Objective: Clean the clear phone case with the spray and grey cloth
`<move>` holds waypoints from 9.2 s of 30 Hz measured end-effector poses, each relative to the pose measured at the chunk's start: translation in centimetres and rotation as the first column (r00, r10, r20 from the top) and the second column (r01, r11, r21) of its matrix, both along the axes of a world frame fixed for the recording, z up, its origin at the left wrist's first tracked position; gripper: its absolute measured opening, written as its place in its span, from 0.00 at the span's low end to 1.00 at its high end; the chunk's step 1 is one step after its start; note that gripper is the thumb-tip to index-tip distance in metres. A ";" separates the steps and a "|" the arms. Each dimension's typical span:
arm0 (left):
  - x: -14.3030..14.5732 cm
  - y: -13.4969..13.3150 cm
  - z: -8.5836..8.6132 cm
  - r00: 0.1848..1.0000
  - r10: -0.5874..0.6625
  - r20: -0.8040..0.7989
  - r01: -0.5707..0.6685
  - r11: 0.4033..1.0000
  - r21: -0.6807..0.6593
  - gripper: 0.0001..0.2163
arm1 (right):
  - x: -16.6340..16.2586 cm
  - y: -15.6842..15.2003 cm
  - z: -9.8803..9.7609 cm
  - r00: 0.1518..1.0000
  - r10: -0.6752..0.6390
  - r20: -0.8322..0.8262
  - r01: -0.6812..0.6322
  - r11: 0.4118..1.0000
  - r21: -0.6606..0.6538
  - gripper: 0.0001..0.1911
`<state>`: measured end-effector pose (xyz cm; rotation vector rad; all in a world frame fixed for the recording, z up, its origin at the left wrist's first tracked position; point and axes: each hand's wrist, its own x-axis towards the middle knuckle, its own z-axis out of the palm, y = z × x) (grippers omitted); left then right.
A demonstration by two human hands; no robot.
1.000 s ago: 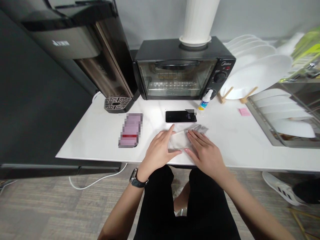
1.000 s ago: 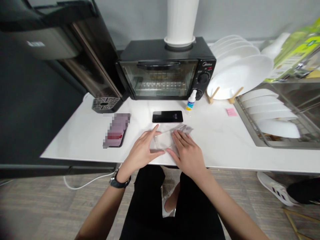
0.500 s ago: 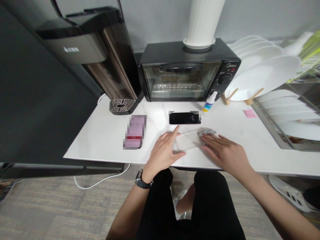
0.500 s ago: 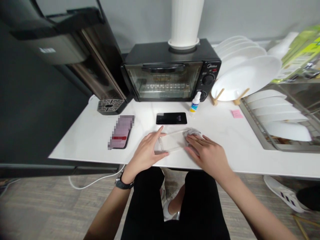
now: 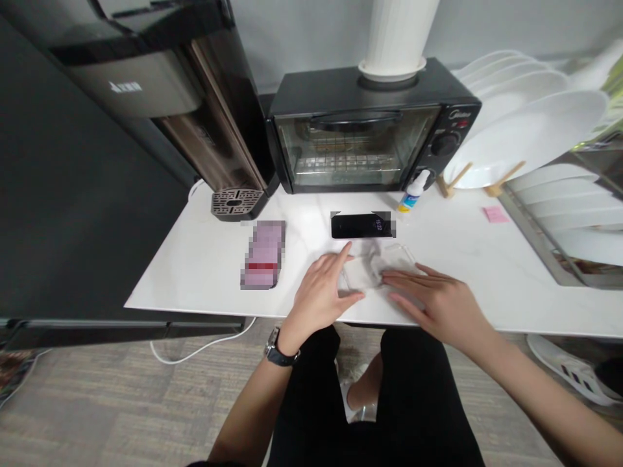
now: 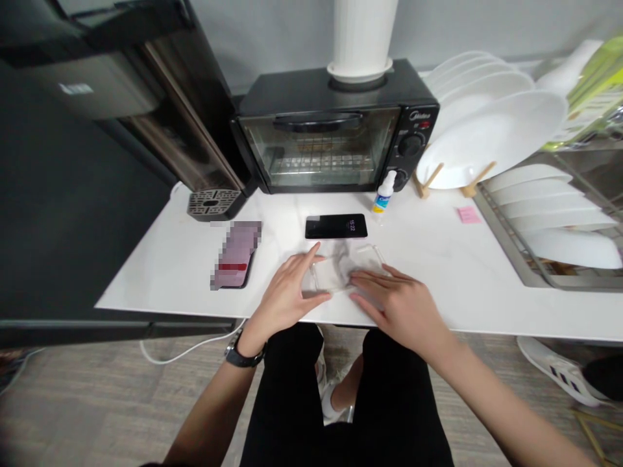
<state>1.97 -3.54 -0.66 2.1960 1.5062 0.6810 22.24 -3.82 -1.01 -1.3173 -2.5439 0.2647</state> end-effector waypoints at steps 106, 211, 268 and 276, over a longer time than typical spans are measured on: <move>0.7 -0.1 -0.3 0.996 -0.029 -0.083 0.026 0.999 -0.044 0.34 | -4.6 -1.5 -0.5 0.981 0.114 -0.159 -0.110 0.993 0.037 0.33; 0.3 0.2 -0.7 0.988 -0.117 -0.098 0.113 0.993 -0.041 0.35 | -0.5 0.5 -0.8 0.997 -0.066 -0.047 0.068 0.996 0.054 0.26; 0.6 0.3 -0.6 0.987 -0.118 -0.105 0.112 0.992 -0.062 0.35 | 0.8 -0.7 -0.3 0.998 0.064 -0.010 -0.064 0.997 -0.033 0.20; 0.4 0.2 -0.3 0.987 -0.131 -0.091 0.125 0.990 -0.069 0.35 | -3.3 -0.1 -0.9 0.995 0.084 -0.059 -0.082 0.996 0.035 0.29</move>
